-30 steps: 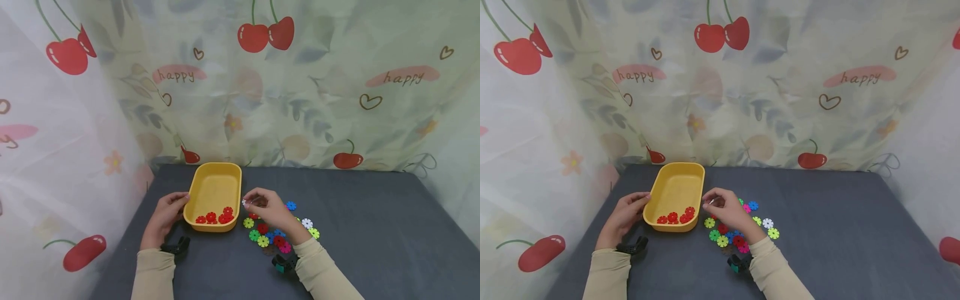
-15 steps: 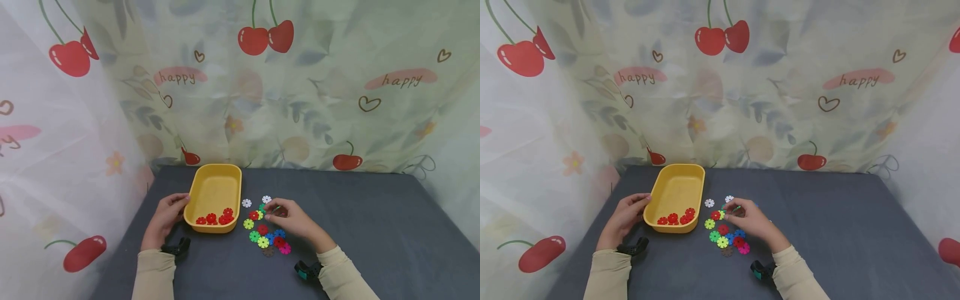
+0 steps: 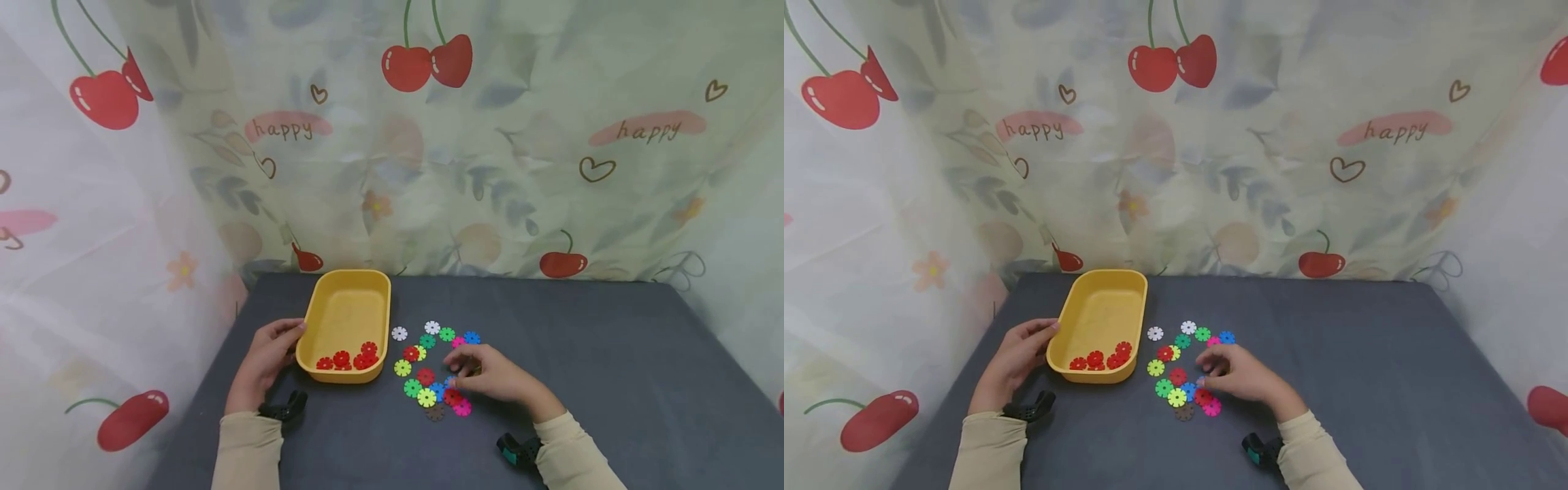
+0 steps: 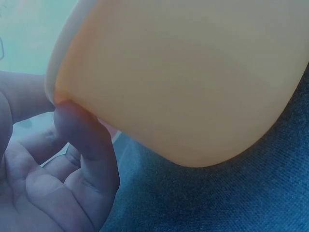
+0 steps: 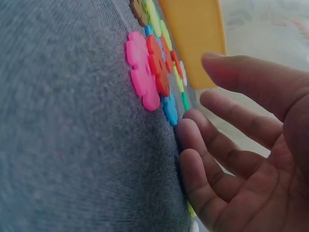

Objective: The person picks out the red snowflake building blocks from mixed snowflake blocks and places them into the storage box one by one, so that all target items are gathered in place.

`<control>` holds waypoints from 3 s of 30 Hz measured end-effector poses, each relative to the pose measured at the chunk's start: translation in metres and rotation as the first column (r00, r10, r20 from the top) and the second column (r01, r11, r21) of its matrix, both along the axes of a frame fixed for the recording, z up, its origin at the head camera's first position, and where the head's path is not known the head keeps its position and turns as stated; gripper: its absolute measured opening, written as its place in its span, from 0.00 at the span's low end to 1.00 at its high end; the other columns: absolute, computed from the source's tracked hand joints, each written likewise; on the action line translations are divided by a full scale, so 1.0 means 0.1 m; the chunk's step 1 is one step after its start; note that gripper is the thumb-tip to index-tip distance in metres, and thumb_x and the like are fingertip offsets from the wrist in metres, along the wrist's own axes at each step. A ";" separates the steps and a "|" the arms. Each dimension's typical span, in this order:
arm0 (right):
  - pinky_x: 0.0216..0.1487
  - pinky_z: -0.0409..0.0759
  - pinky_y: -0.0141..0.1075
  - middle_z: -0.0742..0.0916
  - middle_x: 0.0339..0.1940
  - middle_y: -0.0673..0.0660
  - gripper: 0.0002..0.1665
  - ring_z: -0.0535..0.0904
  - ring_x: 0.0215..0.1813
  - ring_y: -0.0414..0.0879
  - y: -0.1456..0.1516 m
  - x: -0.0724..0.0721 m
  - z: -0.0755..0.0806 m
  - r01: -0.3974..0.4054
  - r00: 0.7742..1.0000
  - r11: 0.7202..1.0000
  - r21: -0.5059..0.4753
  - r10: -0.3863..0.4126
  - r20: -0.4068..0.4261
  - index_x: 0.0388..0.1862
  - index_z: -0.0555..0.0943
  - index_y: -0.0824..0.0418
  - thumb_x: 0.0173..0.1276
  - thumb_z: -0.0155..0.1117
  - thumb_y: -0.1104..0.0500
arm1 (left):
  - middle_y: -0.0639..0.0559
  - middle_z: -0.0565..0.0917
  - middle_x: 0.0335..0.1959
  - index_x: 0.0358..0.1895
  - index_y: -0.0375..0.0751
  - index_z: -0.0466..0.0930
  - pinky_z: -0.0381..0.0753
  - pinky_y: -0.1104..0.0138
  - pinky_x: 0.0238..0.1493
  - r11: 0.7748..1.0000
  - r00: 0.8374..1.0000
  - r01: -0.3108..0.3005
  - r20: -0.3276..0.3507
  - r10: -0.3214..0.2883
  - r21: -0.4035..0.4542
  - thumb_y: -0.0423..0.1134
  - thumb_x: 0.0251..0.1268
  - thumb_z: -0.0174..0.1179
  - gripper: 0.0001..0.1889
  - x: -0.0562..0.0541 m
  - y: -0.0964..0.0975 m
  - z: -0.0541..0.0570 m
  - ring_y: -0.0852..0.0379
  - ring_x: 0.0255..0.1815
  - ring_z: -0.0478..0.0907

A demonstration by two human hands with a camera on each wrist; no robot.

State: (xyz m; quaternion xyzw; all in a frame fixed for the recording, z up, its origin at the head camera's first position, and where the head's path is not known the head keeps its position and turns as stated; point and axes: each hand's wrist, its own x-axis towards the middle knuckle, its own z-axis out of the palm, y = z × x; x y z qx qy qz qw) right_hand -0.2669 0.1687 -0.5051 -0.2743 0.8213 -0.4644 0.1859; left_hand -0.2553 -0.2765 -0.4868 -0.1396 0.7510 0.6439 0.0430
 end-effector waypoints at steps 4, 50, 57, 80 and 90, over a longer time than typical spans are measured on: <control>0.45 0.83 0.33 0.86 0.48 0.61 0.22 0.81 0.48 0.50 -0.01 0.01 -0.01 -0.011 1.000 1.000 0.016 0.011 0.022 0.58 0.85 0.64 0.69 0.78 0.56 | 0.39 0.81 0.65 0.72 0.39 0.77 0.85 0.68 0.47 1.000 1.000 0.004 0.001 -0.004 0.000 0.51 0.80 0.62 0.27 0.01 0.00 0.01 0.52 0.54 0.82; 0.40 0.78 0.32 0.85 0.40 0.55 0.09 0.77 0.41 0.43 -0.05 0.07 0.04 -0.030 0.999 0.997 0.068 0.033 -0.035 0.48 0.87 0.61 0.73 0.74 0.60 | 0.39 0.82 0.63 0.72 0.37 0.77 0.86 0.68 0.47 1.000 1.000 -0.002 -0.004 0.002 0.004 0.49 0.81 0.62 0.26 0.00 -0.01 -0.02 0.52 0.52 0.82; 0.40 0.77 0.32 0.82 0.36 0.52 0.08 0.77 0.39 0.43 -0.04 0.06 0.02 -0.034 0.998 0.994 0.106 0.039 -0.051 0.44 0.84 0.59 0.71 0.75 0.60 | 0.38 0.81 0.64 0.72 0.37 0.76 0.86 0.67 0.48 1.000 1.000 -0.002 0.003 0.002 -0.001 0.49 0.81 0.61 0.26 0.01 -0.01 -0.03 0.50 0.55 0.82; 0.37 0.81 0.34 0.85 0.38 0.54 0.07 0.81 0.33 0.45 -0.08 0.03 0.05 0.039 0.995 0.999 -0.014 -0.040 -0.096 0.44 0.83 0.56 0.72 0.74 0.59 | 0.38 0.82 0.65 0.71 0.38 0.77 0.86 0.68 0.47 1.000 1.000 -0.005 0.003 0.005 0.004 0.49 0.80 0.62 0.26 -0.01 0.00 0.01 0.52 0.53 0.83; 0.42 0.88 0.45 0.86 0.45 0.62 0.10 0.89 0.40 0.67 -0.41 0.02 0.20 0.086 0.996 0.975 -0.206 -0.091 -0.012 0.50 0.83 0.61 0.75 0.71 0.60 | 0.39 0.82 0.65 0.71 0.38 0.77 0.85 0.68 0.47 1.000 1.000 -0.010 0.007 0.010 0.006 0.49 0.80 0.62 0.26 0.01 -0.01 -0.03 0.51 0.55 0.83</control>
